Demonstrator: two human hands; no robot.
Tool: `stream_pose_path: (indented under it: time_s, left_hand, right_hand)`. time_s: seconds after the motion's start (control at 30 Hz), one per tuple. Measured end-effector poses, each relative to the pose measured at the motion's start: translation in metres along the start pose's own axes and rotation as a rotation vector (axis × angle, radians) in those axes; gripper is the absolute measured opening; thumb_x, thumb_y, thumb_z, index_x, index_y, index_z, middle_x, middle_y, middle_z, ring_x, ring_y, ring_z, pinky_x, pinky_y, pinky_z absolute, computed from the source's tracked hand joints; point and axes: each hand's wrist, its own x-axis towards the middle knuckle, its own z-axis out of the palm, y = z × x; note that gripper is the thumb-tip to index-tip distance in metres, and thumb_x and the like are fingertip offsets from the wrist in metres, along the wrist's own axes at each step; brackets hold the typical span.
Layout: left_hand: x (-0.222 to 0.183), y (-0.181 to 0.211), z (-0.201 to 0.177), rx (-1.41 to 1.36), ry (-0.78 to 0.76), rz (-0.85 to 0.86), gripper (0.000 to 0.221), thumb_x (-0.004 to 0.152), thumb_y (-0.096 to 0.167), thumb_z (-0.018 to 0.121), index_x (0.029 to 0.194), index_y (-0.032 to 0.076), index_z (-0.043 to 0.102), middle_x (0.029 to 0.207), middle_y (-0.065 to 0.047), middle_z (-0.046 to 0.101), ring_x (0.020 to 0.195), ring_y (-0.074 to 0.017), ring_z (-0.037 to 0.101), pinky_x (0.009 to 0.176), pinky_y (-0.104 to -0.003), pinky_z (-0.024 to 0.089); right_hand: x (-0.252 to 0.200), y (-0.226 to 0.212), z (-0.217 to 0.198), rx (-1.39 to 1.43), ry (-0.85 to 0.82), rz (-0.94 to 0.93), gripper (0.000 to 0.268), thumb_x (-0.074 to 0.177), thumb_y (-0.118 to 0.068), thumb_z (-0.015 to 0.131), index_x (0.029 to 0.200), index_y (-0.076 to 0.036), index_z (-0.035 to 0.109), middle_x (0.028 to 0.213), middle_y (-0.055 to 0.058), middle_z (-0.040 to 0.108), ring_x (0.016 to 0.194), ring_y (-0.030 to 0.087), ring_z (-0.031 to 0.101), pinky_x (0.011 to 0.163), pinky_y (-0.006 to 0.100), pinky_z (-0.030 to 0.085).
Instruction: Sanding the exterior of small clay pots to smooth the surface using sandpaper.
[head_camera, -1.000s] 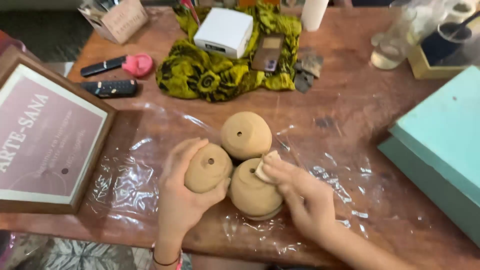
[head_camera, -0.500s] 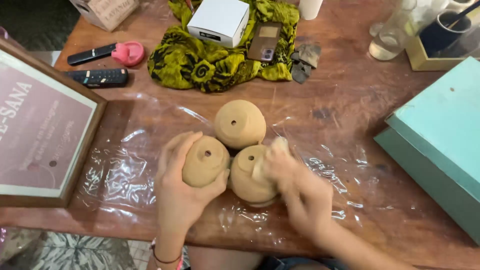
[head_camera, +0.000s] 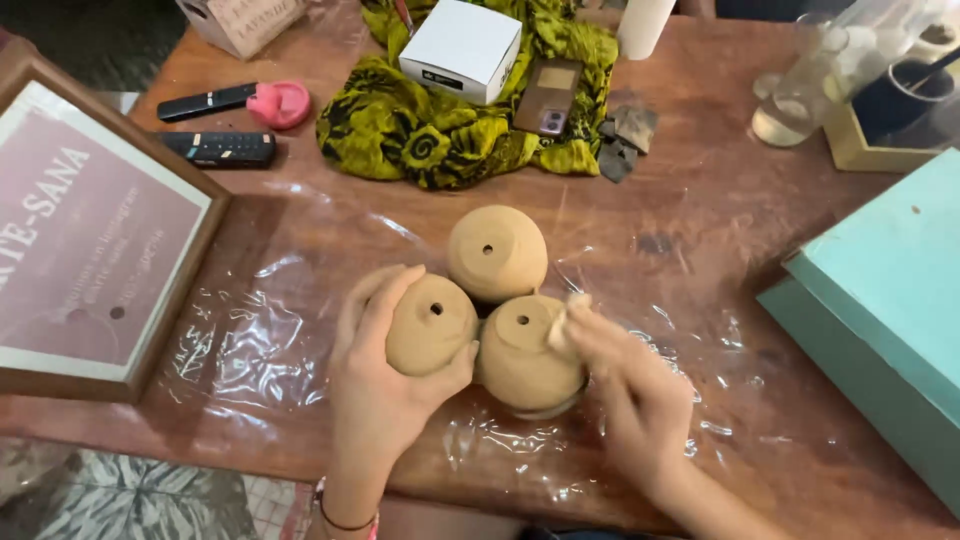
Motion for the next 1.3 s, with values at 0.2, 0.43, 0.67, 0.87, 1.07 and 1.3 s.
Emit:
stream_pose_path:
  time_s: [0.2, 0.43, 0.67, 0.87, 1.07, 1.3]
  left_hand:
    - [-0.003, -0.005, -0.002, 0.001, 0.009, 0.015, 0.069, 0.069, 0.022, 0.09, 0.132, 0.012, 0.063, 0.135, -0.013, 0.06, 0.126, -0.0306, 0.062, 0.108, -0.043, 0.05]
    - [-0.002, -0.005, 0.009, 0.046, 0.122, 0.055, 0.071, 0.068, 0.025, 0.09, 0.132, 0.009, 0.065, 0.135, -0.013, 0.064, 0.126, -0.0297, 0.064, 0.109, -0.04, 0.05]
    - [-0.037, -0.074, 0.012, -0.185, 0.372, -0.025, 0.077, 0.084, 0.035, 0.061, 0.143, -0.014, 0.049, 0.143, -0.028, 0.047, 0.125, -0.0384, 0.061, 0.1, -0.044, 0.061]
    - [-0.057, -0.085, 0.011, -0.355, 0.569, -0.468, 0.086, 0.101, 0.068, 0.026, 0.137, -0.003, 0.057, 0.123, -0.02, 0.064, 0.102, -0.0298, 0.065, 0.08, -0.035, 0.055]
    - [-0.079, -0.101, 0.015, -0.287, 0.558, -0.336, 0.086, 0.105, 0.065, 0.028, 0.119, -0.012, 0.064, 0.108, -0.023, 0.066, 0.085, -0.0309, 0.069, 0.075, -0.034, 0.06]
    - [-0.081, -0.114, 0.009, -0.554, 0.491, -0.62, 0.073, 0.101, 0.059, 0.034, 0.125, -0.003, 0.064, 0.103, -0.022, 0.069, 0.09, -0.0271, 0.07, 0.082, -0.031, 0.057]
  right_hand:
    - [-0.003, -0.01, 0.003, 0.03, 0.058, -0.189, 0.026, 0.101, -0.003, 0.055, 0.122, 0.002, 0.07, 0.134, 0.023, 0.068, 0.133, 0.038, 0.067, 0.121, 0.044, 0.053]
    - [0.006, -0.002, 0.004, 0.082, 0.032, 0.02, 0.037, 0.102, -0.01, 0.048, 0.134, -0.001, 0.064, 0.144, 0.022, 0.064, 0.137, 0.032, 0.064, 0.119, 0.04, 0.048]
    - [0.002, -0.006, 0.0, 0.146, -0.026, 0.099, 0.05, 0.104, -0.033, 0.048, 0.141, -0.002, 0.06, 0.152, 0.02, 0.058, 0.142, 0.029, 0.058, 0.119, 0.04, 0.046]
    - [0.006, -0.016, 0.001, 0.177, -0.005, 0.144, 0.055, 0.1, -0.037, 0.051, 0.138, 0.001, 0.061, 0.15, 0.021, 0.061, 0.142, 0.028, 0.058, 0.119, 0.039, 0.043]
    - [0.001, -0.011, 0.002, 0.15, -0.004, 0.127, 0.053, 0.101, -0.034, 0.048, 0.14, 0.002, 0.057, 0.152, 0.022, 0.057, 0.144, 0.03, 0.056, 0.122, 0.041, 0.043]
    - [0.0, -0.011, 0.002, 0.216, -0.041, 0.133, 0.054, 0.103, -0.031, 0.047, 0.144, 0.003, 0.052, 0.157, 0.024, 0.051, 0.148, 0.032, 0.05, 0.124, 0.042, 0.041]
